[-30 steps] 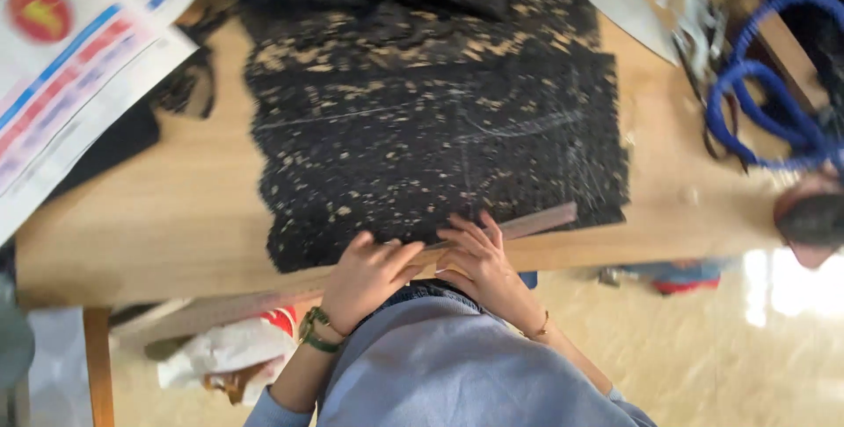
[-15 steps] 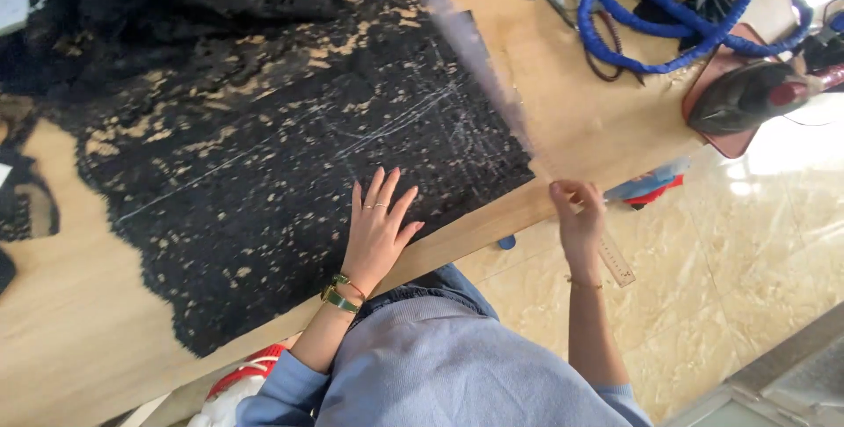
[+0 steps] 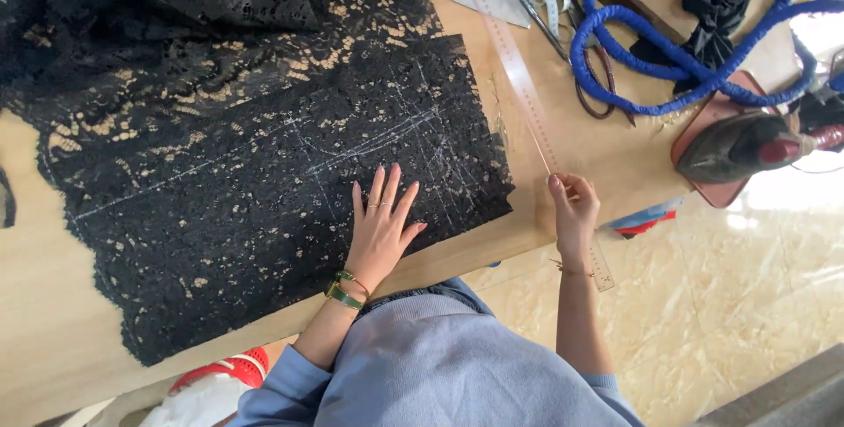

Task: The person measures a piece of black lace fabric on a wooden table using a clear ruler and chalk. They then use scissors to cut the fabric along the marked lines, separating a specific pattern piece from the main sheet. The person adjusts the fabric and continues cutting to refine the shape.

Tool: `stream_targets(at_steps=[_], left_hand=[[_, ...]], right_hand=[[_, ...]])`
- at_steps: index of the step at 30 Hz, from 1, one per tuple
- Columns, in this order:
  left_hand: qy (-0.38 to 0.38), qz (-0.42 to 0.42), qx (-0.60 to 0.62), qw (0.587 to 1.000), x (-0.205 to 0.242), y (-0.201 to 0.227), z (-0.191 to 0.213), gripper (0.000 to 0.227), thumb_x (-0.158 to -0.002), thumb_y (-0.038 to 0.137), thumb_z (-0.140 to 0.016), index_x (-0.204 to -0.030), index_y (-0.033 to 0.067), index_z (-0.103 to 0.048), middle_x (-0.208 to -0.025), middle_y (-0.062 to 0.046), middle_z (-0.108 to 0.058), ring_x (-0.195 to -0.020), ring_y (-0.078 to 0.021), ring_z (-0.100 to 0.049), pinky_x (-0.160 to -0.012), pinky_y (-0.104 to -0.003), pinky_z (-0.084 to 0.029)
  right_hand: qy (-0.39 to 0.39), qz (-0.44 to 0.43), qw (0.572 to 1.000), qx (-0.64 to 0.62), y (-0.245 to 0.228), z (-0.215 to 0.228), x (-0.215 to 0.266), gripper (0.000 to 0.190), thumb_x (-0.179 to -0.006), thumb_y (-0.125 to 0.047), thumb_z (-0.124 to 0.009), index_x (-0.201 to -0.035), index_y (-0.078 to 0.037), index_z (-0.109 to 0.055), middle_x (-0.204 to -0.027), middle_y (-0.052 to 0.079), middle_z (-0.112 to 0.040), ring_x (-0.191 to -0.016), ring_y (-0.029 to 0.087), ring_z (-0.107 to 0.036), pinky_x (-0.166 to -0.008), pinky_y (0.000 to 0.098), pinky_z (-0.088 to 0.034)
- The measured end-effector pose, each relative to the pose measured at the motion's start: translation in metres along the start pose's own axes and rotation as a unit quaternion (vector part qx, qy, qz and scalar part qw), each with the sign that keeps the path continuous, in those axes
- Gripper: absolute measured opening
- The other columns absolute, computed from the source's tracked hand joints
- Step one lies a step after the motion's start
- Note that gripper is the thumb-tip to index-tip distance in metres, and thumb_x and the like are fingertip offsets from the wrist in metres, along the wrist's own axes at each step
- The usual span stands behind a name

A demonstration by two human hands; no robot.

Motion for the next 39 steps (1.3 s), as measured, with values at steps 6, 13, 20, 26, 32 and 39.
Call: stream_targets(at_steps=[6,13,20,26,32,39], left_hand=[[0.001,0.005,-0.005,1.000,-0.006,0.002,-0.006,0.066,-0.100,0.055,-0.051,-0.157,0.0247,-0.036,-0.172,-0.012,-0.011,-0.158,-0.0344,-0.005,-0.119,-0.068,-0.011],[0.022,0.003,-0.017,1.000,-0.008,0.003,-0.004,0.066,-0.100,0.055,-0.051,-0.157,0.0256,-0.036,-0.172,-0.011,-0.011,-0.158,-0.0330,-0.005,-0.120,-0.067,-0.011],[0.037,0.000,-0.022,0.999,-0.008,-0.001,-0.005,0.067,-0.100,0.055,-0.050,-0.158,0.0261,-0.034,-0.172,-0.011,-0.011,-0.158,-0.0326,-0.005,-0.119,-0.068,-0.011],[0.069,-0.008,-0.027,0.997,-0.009,-0.001,0.000,0.068,-0.100,0.057,-0.048,-0.159,0.0268,-0.033,-0.171,-0.010,-0.016,-0.157,-0.0327,-0.009,-0.117,-0.072,-0.009],[0.079,-0.007,-0.036,0.996,-0.011,-0.002,0.004,0.064,-0.101,0.059,-0.046,-0.157,0.0275,-0.037,-0.170,-0.008,-0.020,-0.157,-0.0314,-0.012,-0.116,-0.073,-0.010],[0.077,-0.006,-0.045,0.996,-0.011,-0.001,0.006,0.064,-0.102,0.060,-0.044,-0.157,0.0269,-0.038,-0.170,-0.008,-0.022,-0.156,-0.0330,-0.014,-0.115,-0.075,-0.011]], right_hand=[[-0.017,0.020,1.000,-0.011,0.003,-0.013,-0.018,0.014,-0.098,-0.019,-0.077,-0.105,-0.007,-0.074,-0.094,0.005,-0.058,-0.082,0.010,-0.053,-0.073,0.0224,-0.043],[-0.040,0.044,0.998,0.003,0.005,-0.026,-0.028,0.016,-0.098,-0.022,-0.077,-0.106,-0.008,-0.073,-0.101,0.006,-0.059,-0.089,0.012,-0.054,-0.078,0.0231,-0.042],[-0.044,0.050,0.998,-0.006,-0.033,-0.038,-0.029,0.015,-0.100,-0.020,-0.075,-0.105,-0.007,-0.069,-0.118,0.009,-0.056,-0.099,0.017,-0.052,-0.086,0.0291,-0.040],[-0.037,0.108,0.992,0.060,-0.037,-0.042,-0.036,0.011,-0.097,-0.014,-0.077,-0.100,-0.006,-0.069,-0.122,0.011,-0.056,-0.113,0.025,-0.050,-0.094,0.0340,-0.042],[-0.025,0.102,0.990,0.092,-0.040,-0.039,-0.047,0.013,-0.095,-0.015,-0.079,-0.099,-0.007,-0.070,-0.119,0.010,-0.059,-0.113,0.024,-0.050,-0.089,0.0339,-0.048],[-0.039,0.115,0.986,0.111,-0.033,-0.038,-0.060,0.009,-0.094,-0.017,-0.078,-0.101,-0.013,-0.072,-0.109,0.004,-0.058,-0.106,0.019,-0.049,-0.087,0.0282,-0.047]])
Point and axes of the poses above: each hand's wrist, its own x-axis away from the middle knuckle, its own z-axis out of the back of the hand, y = z × x, the point moved 10 cm from there along -x, towards the middle knuckle
